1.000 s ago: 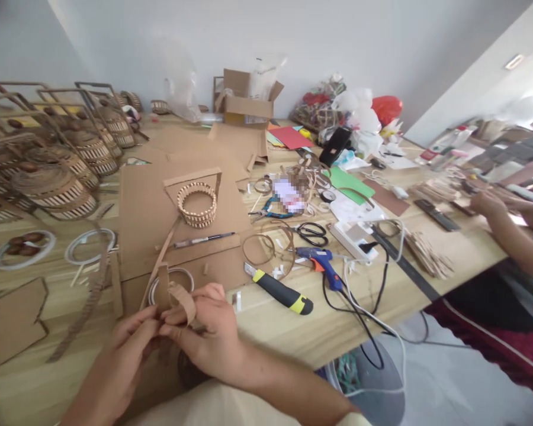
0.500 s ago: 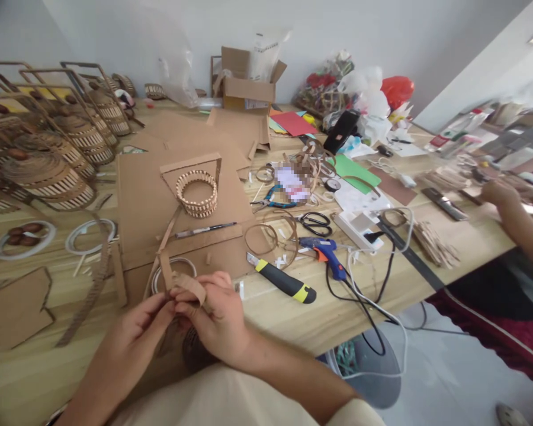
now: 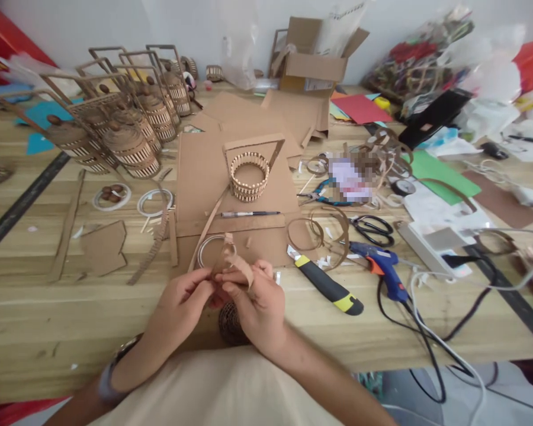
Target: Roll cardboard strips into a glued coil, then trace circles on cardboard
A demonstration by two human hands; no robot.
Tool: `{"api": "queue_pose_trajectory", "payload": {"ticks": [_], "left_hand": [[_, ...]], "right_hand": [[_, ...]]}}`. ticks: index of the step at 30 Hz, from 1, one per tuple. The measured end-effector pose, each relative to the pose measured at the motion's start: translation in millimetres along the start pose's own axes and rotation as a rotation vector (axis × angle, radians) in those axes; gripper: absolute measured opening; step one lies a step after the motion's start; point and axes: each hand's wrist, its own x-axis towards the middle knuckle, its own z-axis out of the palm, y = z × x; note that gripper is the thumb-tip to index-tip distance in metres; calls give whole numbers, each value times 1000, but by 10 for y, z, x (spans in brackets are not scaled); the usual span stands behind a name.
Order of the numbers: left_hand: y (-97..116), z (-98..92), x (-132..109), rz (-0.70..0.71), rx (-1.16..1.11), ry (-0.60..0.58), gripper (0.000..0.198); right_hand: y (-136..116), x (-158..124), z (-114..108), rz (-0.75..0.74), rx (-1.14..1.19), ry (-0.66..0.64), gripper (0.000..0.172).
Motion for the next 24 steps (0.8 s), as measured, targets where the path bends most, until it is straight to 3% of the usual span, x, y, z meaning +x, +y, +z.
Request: {"api": "queue_pose_trajectory", "payload": {"ticks": [8,12,19,24], "left_hand": [[0,-36,-27,130,304,19,32],[-15,-45,-30,148,301,14,25],[-11,-30,-50,215,336,20,27],[-29,-50,-80,254,334,4,29]], "right_hand": [[39,16,-46,57,71,-39,10],[31,51,-69,0,-23,-85,12],[-20,45,-76,-84,-110,-42,16],[-57,32,-103,16,-55,1,15]]}}
